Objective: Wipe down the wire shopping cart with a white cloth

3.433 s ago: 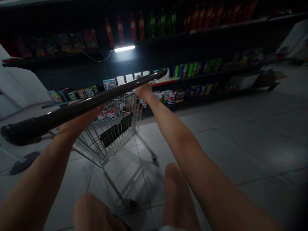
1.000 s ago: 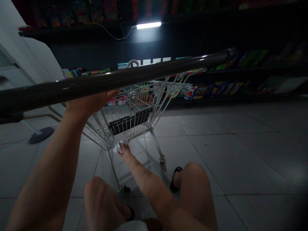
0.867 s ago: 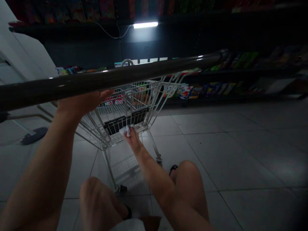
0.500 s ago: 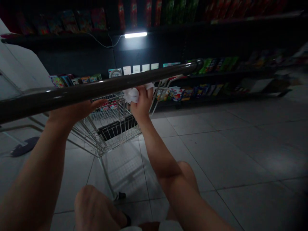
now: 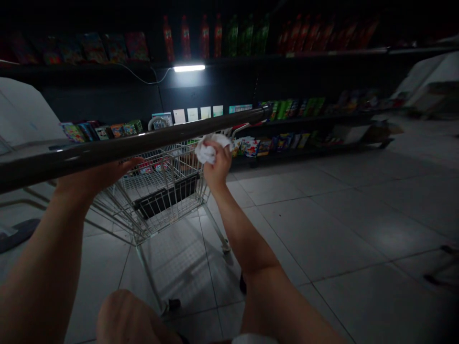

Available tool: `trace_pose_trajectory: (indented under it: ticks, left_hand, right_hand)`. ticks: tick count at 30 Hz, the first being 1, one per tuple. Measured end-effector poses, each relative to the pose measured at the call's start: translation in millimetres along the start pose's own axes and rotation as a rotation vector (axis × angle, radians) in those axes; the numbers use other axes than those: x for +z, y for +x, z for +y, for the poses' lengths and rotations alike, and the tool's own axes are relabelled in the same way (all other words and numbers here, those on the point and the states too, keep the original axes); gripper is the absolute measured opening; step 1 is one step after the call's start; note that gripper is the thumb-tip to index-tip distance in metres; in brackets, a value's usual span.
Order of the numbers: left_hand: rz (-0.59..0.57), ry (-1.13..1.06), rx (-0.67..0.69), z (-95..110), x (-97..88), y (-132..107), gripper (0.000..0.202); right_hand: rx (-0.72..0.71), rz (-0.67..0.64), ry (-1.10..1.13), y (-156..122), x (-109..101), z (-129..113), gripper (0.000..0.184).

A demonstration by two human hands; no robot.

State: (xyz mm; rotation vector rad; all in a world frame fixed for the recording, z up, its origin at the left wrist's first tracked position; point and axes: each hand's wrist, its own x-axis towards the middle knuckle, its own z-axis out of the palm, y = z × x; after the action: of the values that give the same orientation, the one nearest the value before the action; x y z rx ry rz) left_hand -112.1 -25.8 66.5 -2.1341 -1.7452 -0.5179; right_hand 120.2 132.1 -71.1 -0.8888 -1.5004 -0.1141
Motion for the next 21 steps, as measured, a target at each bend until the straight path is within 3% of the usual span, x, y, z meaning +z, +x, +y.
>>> trace_pose_trajectory:
  ticks: [2, 4, 6, 8, 12, 16, 21]
  left_hand:
    - [0.018, 0.015, -0.061, 0.2, -1.0, 0.0, 0.061]
    - [0.030, 0.039, -0.085, -1.1, -1.1, -0.4, 0.062]
    - [0.028, 0.061, -0.079, -2.9, -0.2, -1.0, 0.065]
    - [0.030, 0.066, -0.051, -4.0, 1.6, -0.9, 0.066]
    - [0.037, 0.040, -0.034, -1.6, 4.8, 0.8, 0.067]
    - [0.013, 0.007, -0.061, 4.0, 4.3, 1.6, 0.070]
    - [-0.005, -0.004, -0.115, 6.1, 4.0, 1.1, 0.072]
  right_hand:
    - [-0.094, 0.031, -0.060, 41.9, -10.0, 11.8, 0.037]
    - [-0.174, -0.044, -0.078, 75.3, -14.4, 31.0, 0.027]
    - [-0.213, -0.119, -0.061, 94.8, -15.3, 48.7, 0.019]
    - [-0.188, -0.114, -0.045, 97.6, -13.3, 55.4, 0.019]
    - [-0.106, -0.022, -0.061, 60.8, 2.6, 38.3, 0.028]
    - [-0.038, -0.105, -0.037, 7.1, 29.4, 45.2, 0.034]
    - [0.668, -0.022, 0.253, -72.5, 65.1, 86.8, 0.051]
